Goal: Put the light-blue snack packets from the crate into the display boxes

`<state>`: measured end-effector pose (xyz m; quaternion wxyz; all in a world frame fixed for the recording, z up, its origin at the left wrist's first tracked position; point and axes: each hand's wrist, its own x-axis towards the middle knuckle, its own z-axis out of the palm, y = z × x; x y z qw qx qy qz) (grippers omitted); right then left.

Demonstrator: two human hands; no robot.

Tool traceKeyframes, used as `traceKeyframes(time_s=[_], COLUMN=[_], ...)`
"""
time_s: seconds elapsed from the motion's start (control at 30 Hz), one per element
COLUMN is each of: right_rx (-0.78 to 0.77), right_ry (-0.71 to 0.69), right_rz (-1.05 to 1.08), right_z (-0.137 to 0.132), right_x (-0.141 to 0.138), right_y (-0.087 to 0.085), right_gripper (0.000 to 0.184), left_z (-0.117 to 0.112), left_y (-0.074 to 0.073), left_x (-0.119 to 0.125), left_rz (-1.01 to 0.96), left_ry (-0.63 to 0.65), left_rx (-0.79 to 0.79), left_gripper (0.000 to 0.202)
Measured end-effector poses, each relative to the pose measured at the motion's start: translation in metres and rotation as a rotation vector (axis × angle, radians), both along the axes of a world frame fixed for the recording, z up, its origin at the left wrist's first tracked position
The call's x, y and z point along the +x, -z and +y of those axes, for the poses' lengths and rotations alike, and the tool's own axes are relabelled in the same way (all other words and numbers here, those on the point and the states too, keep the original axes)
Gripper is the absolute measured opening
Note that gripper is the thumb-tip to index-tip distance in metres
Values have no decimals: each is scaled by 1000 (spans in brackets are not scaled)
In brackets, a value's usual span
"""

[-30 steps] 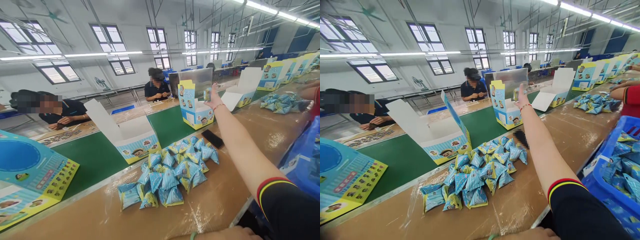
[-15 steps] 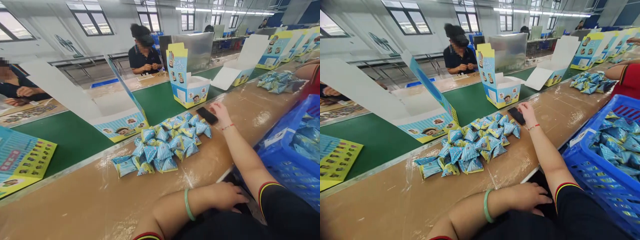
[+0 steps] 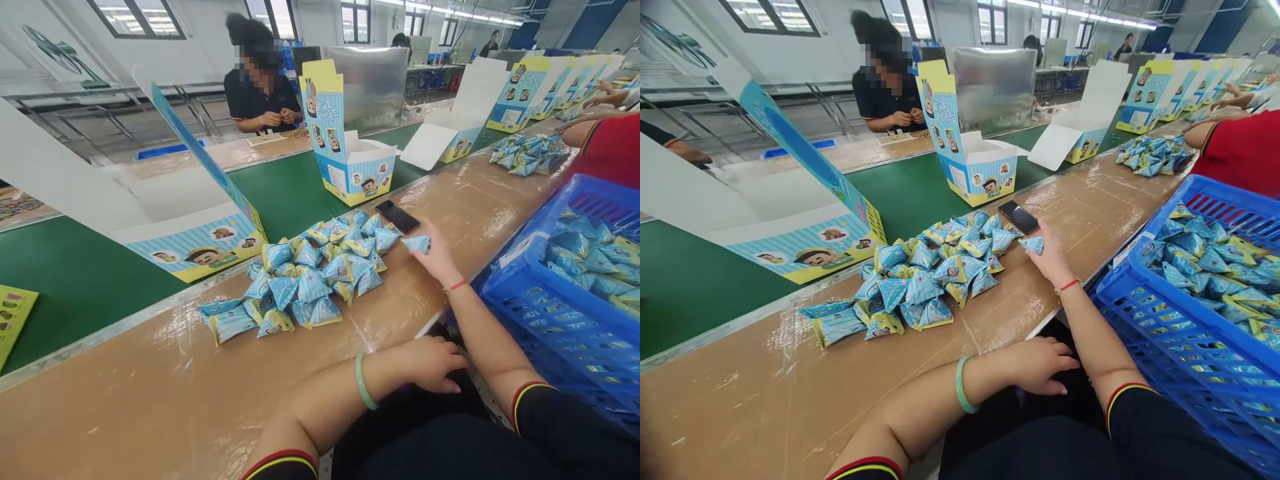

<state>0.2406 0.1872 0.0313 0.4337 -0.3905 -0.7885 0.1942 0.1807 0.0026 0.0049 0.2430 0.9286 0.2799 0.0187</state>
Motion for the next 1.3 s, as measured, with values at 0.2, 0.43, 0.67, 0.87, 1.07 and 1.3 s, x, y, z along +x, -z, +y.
traceKeyframes(time_s=[0.2, 0.43, 0.67, 0.87, 1.07, 1.3], right_rx=[283, 314, 188, 18, -8, -160], right_ry=[135, 138, 59, 29, -208, -254], right_rz=[244, 128, 88, 42, -39, 301], right_z=[-57, -70, -63, -59, -79, -85], right_x=[33, 42, 47, 41, 45, 64], right_y=[-31, -28, 8, 27, 13, -30], right_gripper=[73, 63, 37, 31, 36, 39], left_z=[-2, -4, -4, -4, -4, -4], left_y=[2, 3, -5, -8, -13, -12], left_x=[1, -1, -3, -5, -5, -4], left_rz=[28, -10, 22, -50, -45, -12], left_ry=[-41, -63, -29, -48, -45, -42], left_rx=[5, 2, -40, -95, -120, -112], left_gripper=[58, 55, 54, 54, 49, 54])
